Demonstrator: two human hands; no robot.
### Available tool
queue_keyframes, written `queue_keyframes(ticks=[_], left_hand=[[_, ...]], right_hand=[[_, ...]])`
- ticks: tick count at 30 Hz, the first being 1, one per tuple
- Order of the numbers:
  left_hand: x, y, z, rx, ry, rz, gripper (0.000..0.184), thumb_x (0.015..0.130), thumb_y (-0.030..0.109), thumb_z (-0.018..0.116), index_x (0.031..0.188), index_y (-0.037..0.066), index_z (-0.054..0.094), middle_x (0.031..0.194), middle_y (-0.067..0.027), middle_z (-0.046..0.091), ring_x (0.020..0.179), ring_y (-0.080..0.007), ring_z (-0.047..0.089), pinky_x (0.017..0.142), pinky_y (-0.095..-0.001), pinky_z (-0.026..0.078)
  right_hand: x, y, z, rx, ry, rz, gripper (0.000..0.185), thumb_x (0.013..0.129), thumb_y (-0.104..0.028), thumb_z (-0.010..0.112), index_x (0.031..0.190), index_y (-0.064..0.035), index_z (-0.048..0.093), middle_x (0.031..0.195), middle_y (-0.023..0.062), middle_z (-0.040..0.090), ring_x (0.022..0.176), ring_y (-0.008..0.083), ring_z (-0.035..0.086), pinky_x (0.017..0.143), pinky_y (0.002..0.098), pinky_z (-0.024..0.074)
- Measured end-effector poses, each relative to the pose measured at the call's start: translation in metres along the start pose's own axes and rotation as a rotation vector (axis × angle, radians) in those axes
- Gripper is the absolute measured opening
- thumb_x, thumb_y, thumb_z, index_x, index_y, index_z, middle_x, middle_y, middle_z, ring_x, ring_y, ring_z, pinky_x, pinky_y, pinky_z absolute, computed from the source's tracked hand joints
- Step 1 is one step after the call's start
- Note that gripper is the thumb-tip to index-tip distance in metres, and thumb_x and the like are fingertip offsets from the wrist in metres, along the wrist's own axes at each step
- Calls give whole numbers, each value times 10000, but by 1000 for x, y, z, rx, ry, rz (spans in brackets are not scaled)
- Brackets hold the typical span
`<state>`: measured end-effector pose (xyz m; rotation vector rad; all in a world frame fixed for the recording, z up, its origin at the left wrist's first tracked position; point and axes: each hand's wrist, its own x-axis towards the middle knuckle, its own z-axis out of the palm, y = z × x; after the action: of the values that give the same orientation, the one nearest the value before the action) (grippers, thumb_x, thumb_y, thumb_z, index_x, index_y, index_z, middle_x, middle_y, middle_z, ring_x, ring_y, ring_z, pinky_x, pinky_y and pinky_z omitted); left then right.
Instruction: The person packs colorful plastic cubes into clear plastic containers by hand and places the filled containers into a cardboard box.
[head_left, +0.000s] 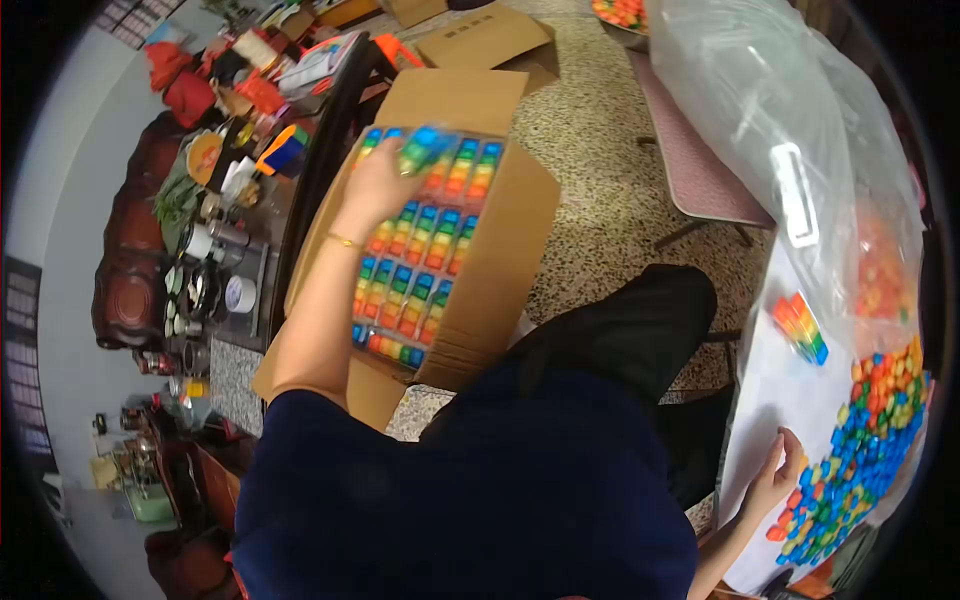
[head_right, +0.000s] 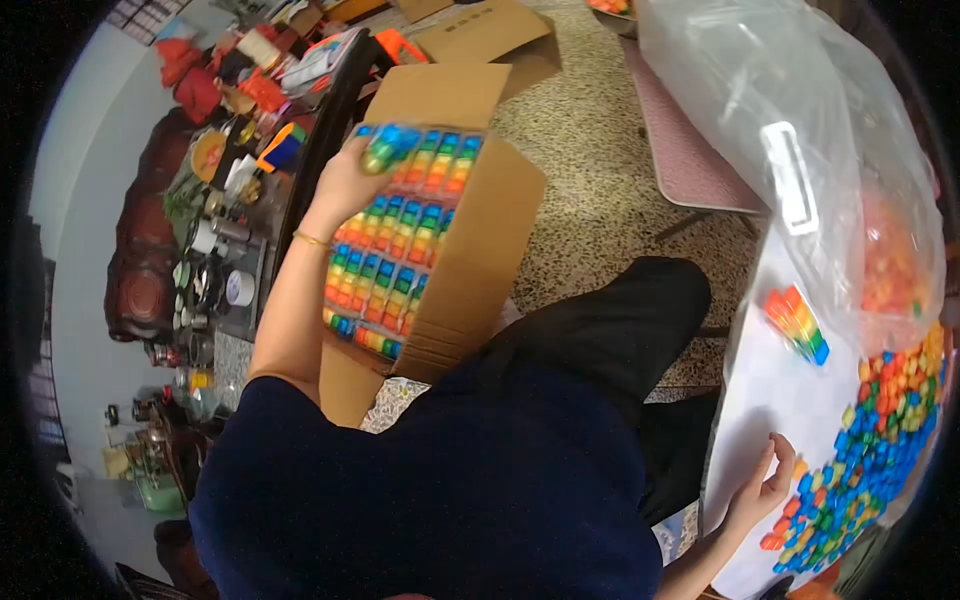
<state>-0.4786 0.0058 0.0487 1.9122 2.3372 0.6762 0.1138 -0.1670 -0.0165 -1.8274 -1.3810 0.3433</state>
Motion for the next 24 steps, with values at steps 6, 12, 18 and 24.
queue_keyframes(ticks=[6,12,18,24], left_hand=[[-66,-48,30,-16,-415,-313,626,696,263,732,1211,-18,514,1049,-253,633,983,-368,622,824,-433,503],[-56,-40,112,-87,-322,-291,817,712,319,746,1343,-43,374,1111,-251,616,1022,-359,612,873,-416,482],[-52,-61,107,-716,-551,-501,788,834,248,696,1411,-71,266,1317,-227,485,1185,-269,495,945,-345,432],[-54,-60,114,-509,-325,-257,567,835,170,679,1285,-83,443,1148,-227,591,1056,-314,570,909,-386,441]], right_hand=[[5,15,22,124,-8,123,207,938,-155,558,1029,24,612,993,61,627,949,132,546,881,254,414],[-4,1,19,70,22,103,201,938,-146,553,1017,27,618,979,60,632,938,135,551,883,263,416],[-18,11,5,65,63,154,183,928,-125,553,997,29,626,971,57,639,941,134,554,889,264,412],[-16,-10,13,63,73,92,123,894,-51,558,966,28,619,926,62,618,906,147,547,843,266,422]])
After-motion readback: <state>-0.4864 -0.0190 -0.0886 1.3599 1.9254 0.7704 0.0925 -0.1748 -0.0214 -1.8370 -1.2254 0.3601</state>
